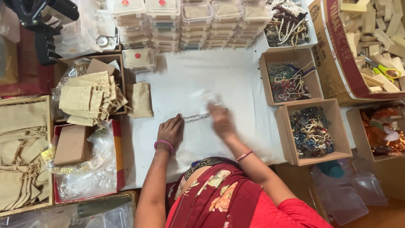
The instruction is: The person cleans a small plastic container with a white cloth, then places it on a stack. They pick up a beaded necklace from a box, wipe it with the cloth, and place it into a small cloth pouch. Finally, they wipe the white table surface with the cloth.
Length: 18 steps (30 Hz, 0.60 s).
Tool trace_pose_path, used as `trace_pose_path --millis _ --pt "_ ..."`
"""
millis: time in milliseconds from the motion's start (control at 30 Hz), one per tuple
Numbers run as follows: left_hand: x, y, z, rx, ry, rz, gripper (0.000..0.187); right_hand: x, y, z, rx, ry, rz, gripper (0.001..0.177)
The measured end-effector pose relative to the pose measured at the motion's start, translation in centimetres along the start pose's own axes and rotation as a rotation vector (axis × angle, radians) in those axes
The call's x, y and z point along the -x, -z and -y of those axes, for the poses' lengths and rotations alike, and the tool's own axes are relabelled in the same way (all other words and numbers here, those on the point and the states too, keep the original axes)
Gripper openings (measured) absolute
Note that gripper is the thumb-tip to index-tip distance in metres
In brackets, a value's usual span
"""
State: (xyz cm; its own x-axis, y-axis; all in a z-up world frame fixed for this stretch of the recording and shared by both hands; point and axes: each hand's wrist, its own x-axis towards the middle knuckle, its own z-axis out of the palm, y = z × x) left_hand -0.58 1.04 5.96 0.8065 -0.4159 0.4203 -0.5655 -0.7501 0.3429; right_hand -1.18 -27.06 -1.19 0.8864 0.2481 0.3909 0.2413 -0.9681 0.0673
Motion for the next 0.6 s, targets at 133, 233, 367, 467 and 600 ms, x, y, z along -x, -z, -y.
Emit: trace_pose_path --millis 133,233,367,467,600 --pt "1.2 -2.6 1.5 -0.061 0.047 0.082 0.018 -2.9 5.4 5.2 -0.189 0.351 0.048 0.054" --pt "0.9 -1.6 1.0 -0.032 -0.003 0.025 0.029 -2.0 6.6 2.9 -0.279 0.215 0.111 0.047" --pt "0.8 -1.4 0.8 -0.021 0.014 0.007 0.027 1.5 4.9 -4.3 -0.145 0.051 0.08 0.061" --pt "0.8 -1.9 1.0 -0.019 0.02 0.009 0.026 3.9 4.6 -9.2 -0.098 -0.11 0.08 0.058" --pt "1.0 -2.2 1.1 -0.025 0.045 0.029 0.018 3.0 5.9 -10.5 0.117 -0.468 0.071 0.058"
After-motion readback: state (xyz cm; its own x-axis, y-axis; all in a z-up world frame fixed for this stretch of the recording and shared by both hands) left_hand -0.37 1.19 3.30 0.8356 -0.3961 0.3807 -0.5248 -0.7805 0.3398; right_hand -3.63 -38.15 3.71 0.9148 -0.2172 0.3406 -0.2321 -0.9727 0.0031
